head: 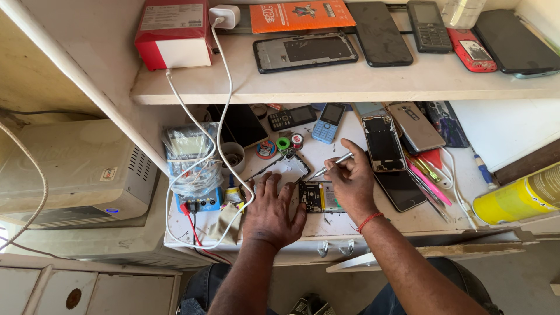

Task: The person works at a cluttered repair bench on a disassembled smartphone, using a screwdriver to unscrew and pry components from the phone body. They reposition the phone, lift the battery and internal parts, and continue working on the exposed internals with the screwdriver throughout the clip.

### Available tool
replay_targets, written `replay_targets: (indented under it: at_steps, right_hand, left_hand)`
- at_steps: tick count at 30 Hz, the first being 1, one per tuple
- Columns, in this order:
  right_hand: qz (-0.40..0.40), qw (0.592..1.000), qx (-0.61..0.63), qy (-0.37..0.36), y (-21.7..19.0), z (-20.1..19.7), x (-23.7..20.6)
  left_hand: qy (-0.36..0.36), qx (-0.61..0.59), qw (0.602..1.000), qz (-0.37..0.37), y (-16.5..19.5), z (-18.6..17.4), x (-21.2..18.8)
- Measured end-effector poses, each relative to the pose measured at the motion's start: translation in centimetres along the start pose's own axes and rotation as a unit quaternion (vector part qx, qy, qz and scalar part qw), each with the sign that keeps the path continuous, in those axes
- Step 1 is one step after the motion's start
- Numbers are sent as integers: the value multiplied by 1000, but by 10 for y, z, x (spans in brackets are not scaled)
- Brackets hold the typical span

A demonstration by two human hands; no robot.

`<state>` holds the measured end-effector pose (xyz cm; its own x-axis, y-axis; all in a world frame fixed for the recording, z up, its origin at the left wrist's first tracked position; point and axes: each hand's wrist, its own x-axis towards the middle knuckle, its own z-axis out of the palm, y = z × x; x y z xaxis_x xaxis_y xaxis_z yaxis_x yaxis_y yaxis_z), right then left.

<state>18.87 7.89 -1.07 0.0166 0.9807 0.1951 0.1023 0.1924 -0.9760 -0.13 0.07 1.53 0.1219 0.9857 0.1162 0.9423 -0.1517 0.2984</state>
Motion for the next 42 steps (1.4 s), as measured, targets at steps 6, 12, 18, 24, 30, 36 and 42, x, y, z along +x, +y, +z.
replay_targets:
  at_steps: [6, 12, 18, 24, 30, 36, 42]
  right_hand:
    - [23, 1000, 13, 0, 3, 0, 2]
    - [49, 998, 47, 0, 3, 1, 4]
    - [46, 998, 34, 7, -1, 0, 5]
    - [50, 998, 22, 19, -4, 1, 4]
    - [36, 999, 37, 19, -12, 4, 2]
    - [34, 998, 53, -8, -15, 10, -7]
    - [0, 997, 80, -21, 0, 14, -10]
  left_hand:
    - [7, -8, 1000, 3, 0, -2, 0]
    - [21, -13, 1000, 9, 0, -1, -1]
    - [23, 2, 1000, 13, -1, 1, 0]
    - [-3, 6, 1000, 3, 0, -2, -1]
    - [-20, 18, 1000, -4, 0, -1, 1]
    - [36, 4, 999, 6, -4, 7, 0]
    - [104, -41, 993, 50, -9, 15, 0]
